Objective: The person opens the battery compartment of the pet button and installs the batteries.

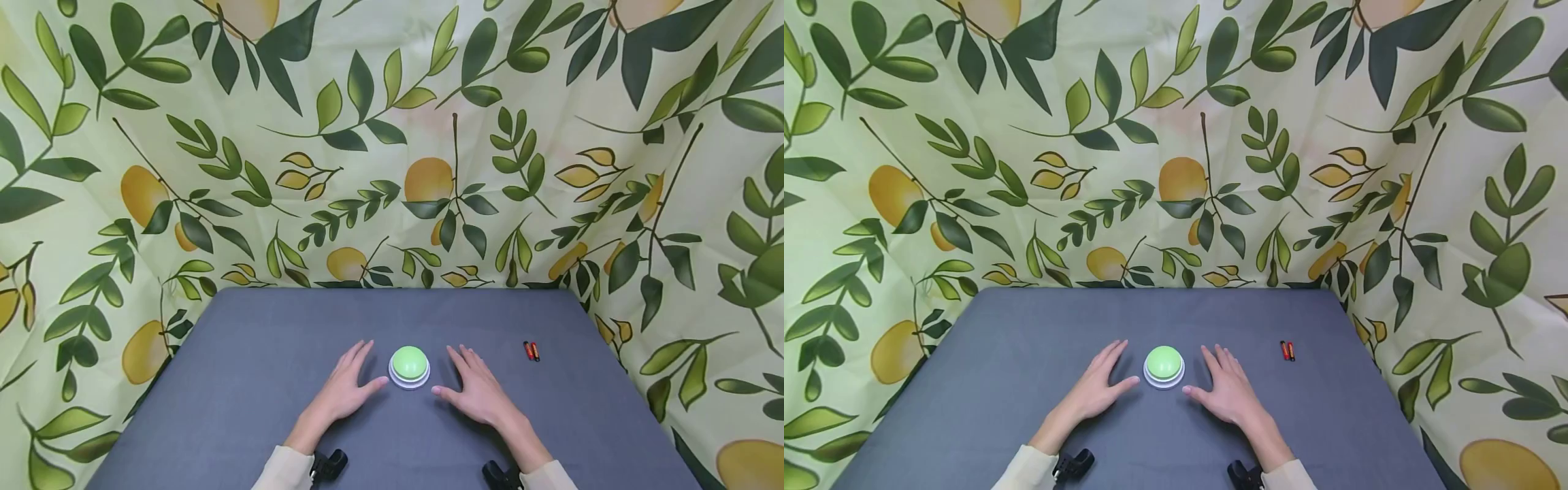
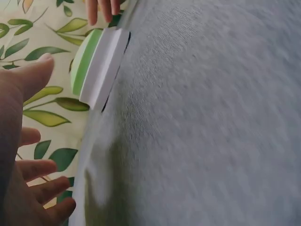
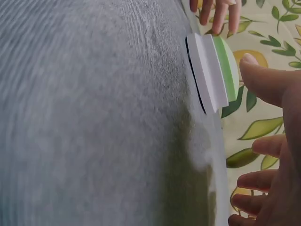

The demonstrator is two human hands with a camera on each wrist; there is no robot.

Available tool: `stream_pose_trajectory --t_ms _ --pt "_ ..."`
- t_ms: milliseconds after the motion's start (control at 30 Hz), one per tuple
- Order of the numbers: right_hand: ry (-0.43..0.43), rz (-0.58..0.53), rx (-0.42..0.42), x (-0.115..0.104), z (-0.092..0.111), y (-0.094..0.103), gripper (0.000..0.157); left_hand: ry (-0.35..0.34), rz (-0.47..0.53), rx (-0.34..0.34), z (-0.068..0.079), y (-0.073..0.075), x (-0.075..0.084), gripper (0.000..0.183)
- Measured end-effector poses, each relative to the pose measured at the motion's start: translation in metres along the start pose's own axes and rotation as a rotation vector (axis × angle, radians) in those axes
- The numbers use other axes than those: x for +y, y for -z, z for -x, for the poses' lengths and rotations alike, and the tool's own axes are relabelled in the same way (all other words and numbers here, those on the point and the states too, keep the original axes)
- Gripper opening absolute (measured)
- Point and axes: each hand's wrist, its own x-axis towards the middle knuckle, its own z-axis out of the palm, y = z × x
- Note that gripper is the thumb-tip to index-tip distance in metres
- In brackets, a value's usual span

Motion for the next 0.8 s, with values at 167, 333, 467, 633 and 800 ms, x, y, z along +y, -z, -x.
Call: stream_pose_trajectory --t_ms 167,333,467,633,800 --pt "0.013 -0.095 -0.012 -0.006 -0.005 -0.003 0.088 -0.006 0.095 0.020 -0.005 -0.003 0.004 0.080" --pt "0.031 -0.173 0.009 -0.011 -0.010 -0.007 0.086 -0.024 0.153 0.037 -0.011 -0.007 0.005 0.077" --pt "0.031 -0.202 0.008 -0.014 -0.014 -0.009 0.083 -0.044 0.222 0.037 -0.015 -0.010 0.005 0.078" --pt "0.036 -0.258 0.003 -0.016 -0.022 -0.013 0.078 -0.062 0.339 0.008 -0.020 -0.010 0.006 0.078" --pt "0.061 -0.327 0.004 -0.015 -0.027 -0.017 0.073 -0.069 0.408 -0.038 -0.023 -0.011 0.009 0.077"
